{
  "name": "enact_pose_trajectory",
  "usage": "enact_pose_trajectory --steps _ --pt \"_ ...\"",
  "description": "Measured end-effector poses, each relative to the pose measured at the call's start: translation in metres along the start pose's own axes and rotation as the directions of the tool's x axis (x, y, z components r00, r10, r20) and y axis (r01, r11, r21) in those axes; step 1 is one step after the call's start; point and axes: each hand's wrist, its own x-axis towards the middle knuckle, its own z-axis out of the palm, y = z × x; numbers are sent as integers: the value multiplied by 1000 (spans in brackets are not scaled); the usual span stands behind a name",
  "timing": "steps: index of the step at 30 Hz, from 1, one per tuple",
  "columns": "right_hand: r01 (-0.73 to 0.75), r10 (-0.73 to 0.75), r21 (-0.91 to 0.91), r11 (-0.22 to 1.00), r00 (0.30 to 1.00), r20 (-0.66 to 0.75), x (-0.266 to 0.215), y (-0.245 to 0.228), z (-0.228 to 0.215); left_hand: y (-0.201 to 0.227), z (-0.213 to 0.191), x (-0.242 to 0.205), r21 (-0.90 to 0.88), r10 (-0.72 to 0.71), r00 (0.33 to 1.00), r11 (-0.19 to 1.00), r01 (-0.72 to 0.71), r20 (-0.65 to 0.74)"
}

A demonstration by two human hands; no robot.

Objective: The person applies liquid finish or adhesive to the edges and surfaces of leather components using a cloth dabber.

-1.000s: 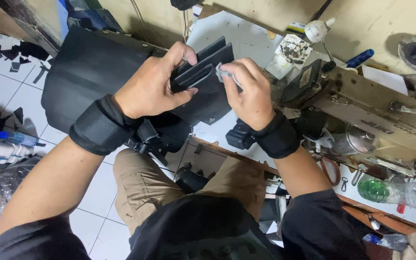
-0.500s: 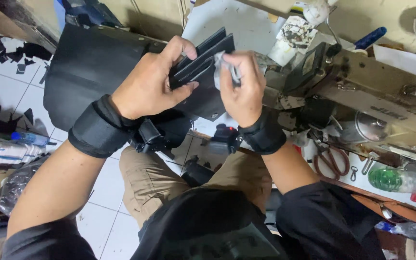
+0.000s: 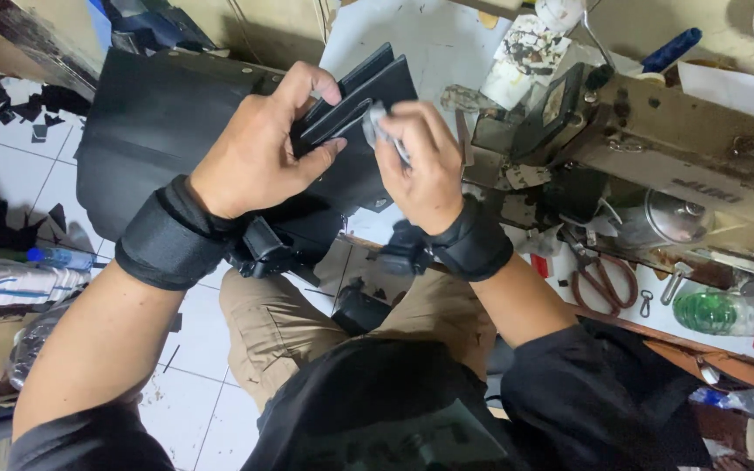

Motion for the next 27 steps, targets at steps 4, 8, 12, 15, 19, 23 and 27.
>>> enact_pose_trajectory --steps 4,8,12,15,19,23,27 --pt "47 -44 -62 997 998 45 -8 9 7 -2 0 2 35 28 999 999 -27 -37" --pt "19 -18 -37 999 999 33 3 -4 3 4 2 4 73 5 1000 997 -4 -16" --pt "51 -49 -40 998 998 42 -5 9 6 0 1 3 54 53 998 997 -50 -41" --pt "23 -21 -33 999 999 45 -11 9 8 0 0 3 13 33 999 999 -33 -33" --pt "-11 12 -37 999 1000 6 -1 3 1 1 4 4 37 28 1000 999 -27 -7" --pt "6 -5 -34 999 1000 18 -15 19 10 -7 1 5 39 32 999 999 -31 -30" --pt "-95 95 14 995 995 -6 -12 13 4 -5 0 8 18 27 1000 999 -27 -8"
